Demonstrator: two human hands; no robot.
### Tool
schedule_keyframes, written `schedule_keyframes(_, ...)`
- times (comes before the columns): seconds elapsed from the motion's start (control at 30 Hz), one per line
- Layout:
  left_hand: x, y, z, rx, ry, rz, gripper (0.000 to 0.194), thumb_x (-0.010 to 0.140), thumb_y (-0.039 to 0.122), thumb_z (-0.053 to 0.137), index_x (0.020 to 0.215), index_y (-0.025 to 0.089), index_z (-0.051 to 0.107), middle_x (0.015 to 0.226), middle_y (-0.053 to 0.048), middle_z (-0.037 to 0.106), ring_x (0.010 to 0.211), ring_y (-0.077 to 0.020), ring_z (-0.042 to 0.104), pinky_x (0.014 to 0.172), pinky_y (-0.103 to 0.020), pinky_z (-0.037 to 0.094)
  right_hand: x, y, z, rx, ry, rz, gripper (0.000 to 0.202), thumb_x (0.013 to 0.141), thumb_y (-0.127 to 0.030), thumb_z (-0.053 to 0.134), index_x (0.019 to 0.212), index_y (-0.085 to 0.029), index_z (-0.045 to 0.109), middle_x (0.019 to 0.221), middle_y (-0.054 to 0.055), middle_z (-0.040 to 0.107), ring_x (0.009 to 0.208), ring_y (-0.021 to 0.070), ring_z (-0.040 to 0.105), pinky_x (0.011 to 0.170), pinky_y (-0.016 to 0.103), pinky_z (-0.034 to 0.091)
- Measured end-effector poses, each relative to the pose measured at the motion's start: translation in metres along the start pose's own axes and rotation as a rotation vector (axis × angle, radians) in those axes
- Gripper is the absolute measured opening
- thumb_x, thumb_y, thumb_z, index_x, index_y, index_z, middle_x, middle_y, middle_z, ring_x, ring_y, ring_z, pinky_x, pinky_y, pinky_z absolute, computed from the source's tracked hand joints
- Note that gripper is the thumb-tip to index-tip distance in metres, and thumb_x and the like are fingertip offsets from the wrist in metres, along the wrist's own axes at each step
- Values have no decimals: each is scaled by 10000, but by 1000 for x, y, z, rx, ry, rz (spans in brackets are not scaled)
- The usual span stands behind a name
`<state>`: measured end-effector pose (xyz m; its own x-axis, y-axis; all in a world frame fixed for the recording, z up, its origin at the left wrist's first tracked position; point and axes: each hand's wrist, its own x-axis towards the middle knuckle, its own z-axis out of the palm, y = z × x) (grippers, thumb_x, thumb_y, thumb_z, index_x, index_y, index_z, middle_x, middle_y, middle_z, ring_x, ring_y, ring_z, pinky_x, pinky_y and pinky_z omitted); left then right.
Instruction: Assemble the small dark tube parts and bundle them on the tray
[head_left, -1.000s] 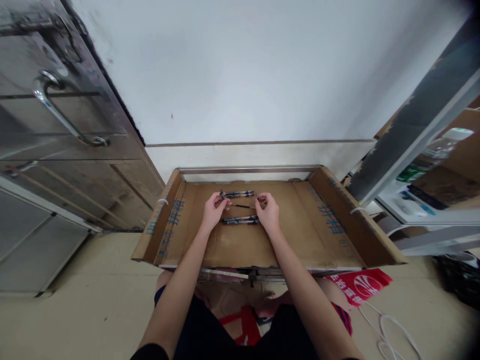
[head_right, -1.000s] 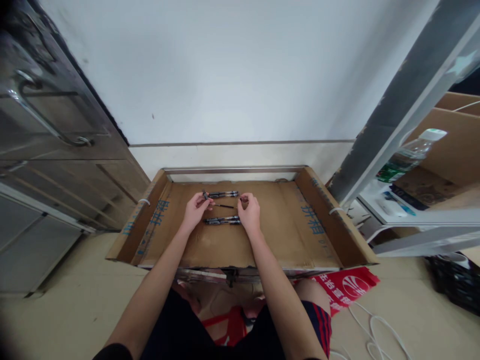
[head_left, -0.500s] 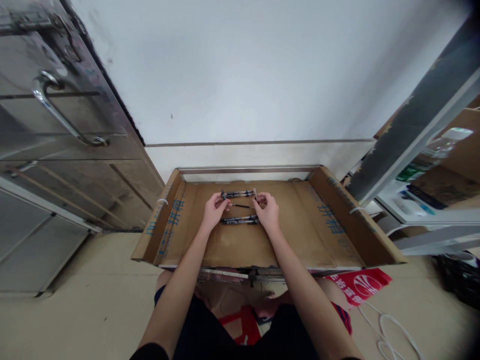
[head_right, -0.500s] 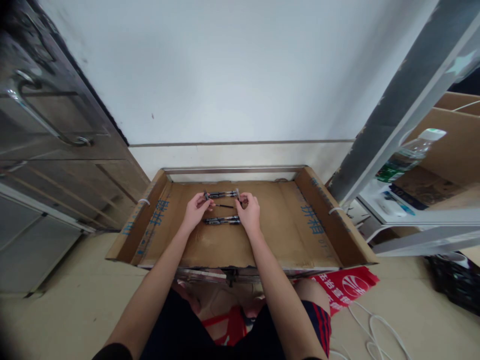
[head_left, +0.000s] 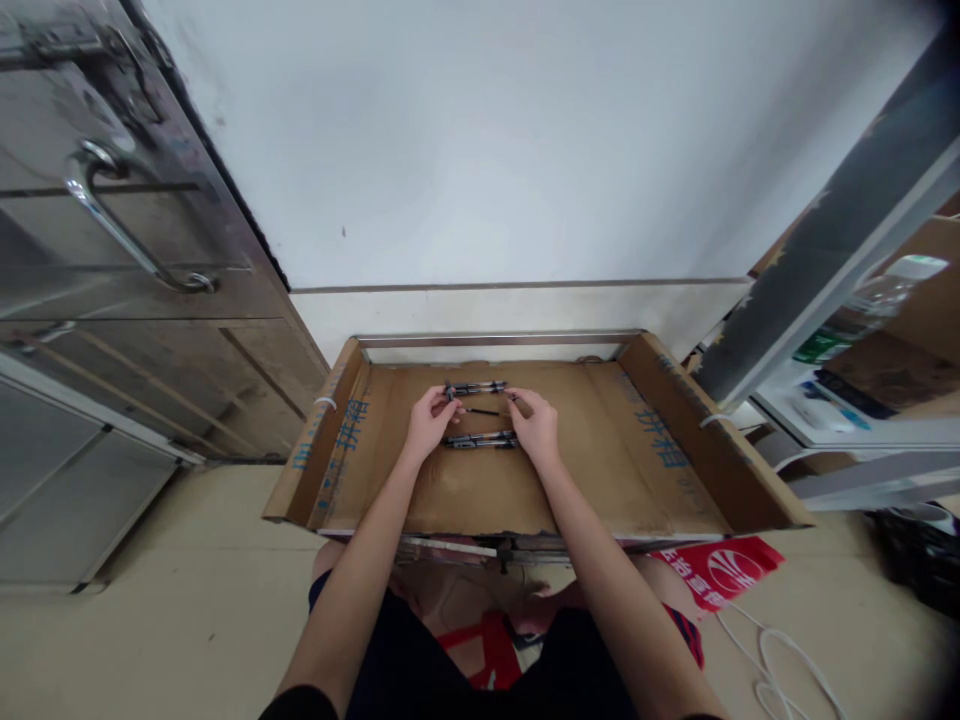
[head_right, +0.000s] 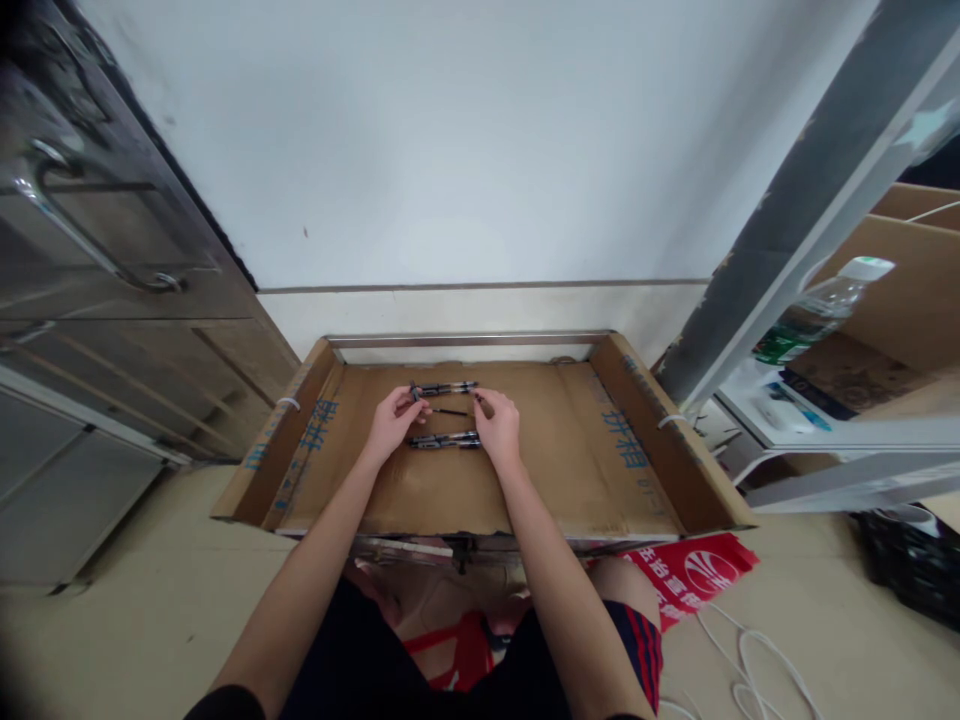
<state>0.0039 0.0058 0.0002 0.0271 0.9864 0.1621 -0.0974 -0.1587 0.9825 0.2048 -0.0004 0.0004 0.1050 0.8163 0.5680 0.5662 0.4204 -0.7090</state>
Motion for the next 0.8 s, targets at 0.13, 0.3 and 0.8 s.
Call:
schedule_keyframes(0.13, -1, 1, 0, 14, 1, 2, 334, 741, 351, 664, 988, 151, 561, 825, -63, 658, 723, -181, 676, 573, -267, 548, 0, 0, -1, 18, -23, -1, 270, 808, -186, 479, 977, -243, 681, 1034, 46, 693, 989, 223, 624, 905, 421, 461)
schedule_keyframes(0.3, -1, 0, -1, 6, -3, -8, 377, 757, 330, 649, 1075, 150, 556, 859, -79, 662, 723, -176, 675, 577, -263, 546, 0, -2, -2, 33, -10, -28, 268, 804, -166, 481, 959, -240, 688, 1018, 45, 691, 973, 214, 618, 903, 400, 463)
schedule_keyframes(0.8, 1, 2, -1, -41, 21, -33, 329, 807, 322, 580, 1087, 152, 553, 921, -89, 638, 740, -161, 663, 580, -264, 552, 1, -1, -1, -43, 13, -22, 196, 820, -230, 523, 954, -215, 664, 830, 52, 661, 783, 211, 566, 767, 361, 459)
